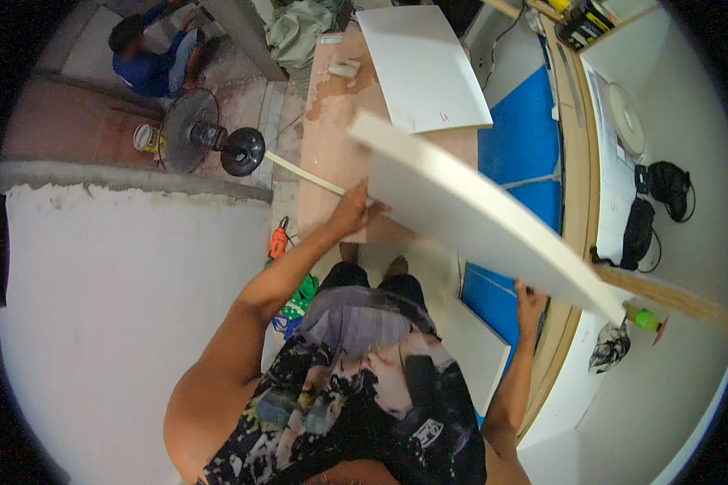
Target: The person uses a utility knife to trim the edges of white cabinet panels and applies edge banding to the cut sides. They work on multiple panels, cutting, peeling backing, and pressing the banding onto the edges.
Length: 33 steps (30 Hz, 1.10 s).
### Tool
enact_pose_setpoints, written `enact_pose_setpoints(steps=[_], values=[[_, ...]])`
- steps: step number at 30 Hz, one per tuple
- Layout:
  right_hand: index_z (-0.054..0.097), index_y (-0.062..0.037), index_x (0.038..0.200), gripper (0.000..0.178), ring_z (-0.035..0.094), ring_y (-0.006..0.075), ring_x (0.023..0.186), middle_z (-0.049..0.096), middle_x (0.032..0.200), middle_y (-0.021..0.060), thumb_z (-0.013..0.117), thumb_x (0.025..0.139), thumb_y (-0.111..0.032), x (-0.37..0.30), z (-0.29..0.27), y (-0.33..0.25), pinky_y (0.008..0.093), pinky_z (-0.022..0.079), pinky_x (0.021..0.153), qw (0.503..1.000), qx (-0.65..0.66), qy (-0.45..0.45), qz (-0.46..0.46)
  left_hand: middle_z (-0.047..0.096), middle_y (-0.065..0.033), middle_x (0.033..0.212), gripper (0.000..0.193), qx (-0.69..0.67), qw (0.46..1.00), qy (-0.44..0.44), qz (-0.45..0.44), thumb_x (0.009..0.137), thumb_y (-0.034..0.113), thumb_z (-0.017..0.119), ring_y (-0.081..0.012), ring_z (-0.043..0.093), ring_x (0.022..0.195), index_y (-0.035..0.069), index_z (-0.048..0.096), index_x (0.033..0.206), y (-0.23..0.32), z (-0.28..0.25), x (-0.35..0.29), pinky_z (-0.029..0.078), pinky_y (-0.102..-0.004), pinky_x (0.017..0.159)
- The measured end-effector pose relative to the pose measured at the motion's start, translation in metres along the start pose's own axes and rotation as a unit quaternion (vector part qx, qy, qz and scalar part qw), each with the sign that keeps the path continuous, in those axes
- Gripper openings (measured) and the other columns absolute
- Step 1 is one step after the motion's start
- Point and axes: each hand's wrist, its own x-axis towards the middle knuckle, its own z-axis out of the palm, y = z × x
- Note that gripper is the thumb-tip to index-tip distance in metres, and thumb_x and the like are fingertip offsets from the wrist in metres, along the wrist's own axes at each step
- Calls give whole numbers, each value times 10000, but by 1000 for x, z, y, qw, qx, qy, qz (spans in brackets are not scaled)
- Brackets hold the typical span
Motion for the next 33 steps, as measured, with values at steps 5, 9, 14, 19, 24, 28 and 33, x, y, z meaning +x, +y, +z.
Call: enact_pose_setpoints(steps=[5,9,14,19,24,28,33], values=[[600,19,1233,396,580,235,1129,627,1207,141,690,923,-210,-13,-7,-5,360,449,974,996,-61,-7,64,584,-184,982,516,45,997,-19,57,757,114,789,-406,616,905,14,458,1140,-11,-13,-9,501,-455,742],[616,-32,1266,495,536,272,1221,582,1318,162,604,938,-402,-22,16,-55,408,394,1061,995,-25,-96,-15,593,-166,1036,506,-50,998,-39,-14,727,39,763,-394,617,926,43,468,1138,-26,-20,-16,504,-445,761],[364,-63,1474,729,472,327,1292,436,1459,180,641,900,-417,-58,-4,-97,486,335,1126,998,54,42,-6,594,-150,1020,453,-47,998,-48,15,714,40,729,-371,624,910,60,483,1094,-26,-21,-13,515,-421,761],[395,49,1351,701,462,357,1298,463,1397,243,609,897,-440,-90,-64,-204,497,288,1153,900,-129,335,-247,611,-130,1038,576,-67,992,-108,5,600,-78,636,-355,630,909,59,490,1141,-29,-37,-12,528,-411,776],[545,-29,1235,623,545,329,1174,603,1206,216,583,877,-538,-51,127,-356,460,407,1020,836,-427,104,-329,590,-126,1023,516,-40,979,-198,22,608,-41,638,-342,619,900,57,509,1098,-43,-43,-10,520,-407,765],[655,-59,1000,551,636,305,905,670,930,162,676,771,-561,-27,144,-388,406,486,764,802,-518,-93,-284,574,-135,1072,456,-89,962,-258,17,679,36,659,-340,604,977,46,516,1112,-46,-50,2,504,-409,821],[640,-72,901,458,620,276,639,639,717,92,726,659,-451,-29,131,-373,381,458,600,832,-502,-107,-210,591,-127,1186,500,-248,855,-455,32,788,147,691,-294,592,1100,45,546,1255,-136,-43,62,479,-389,917]])
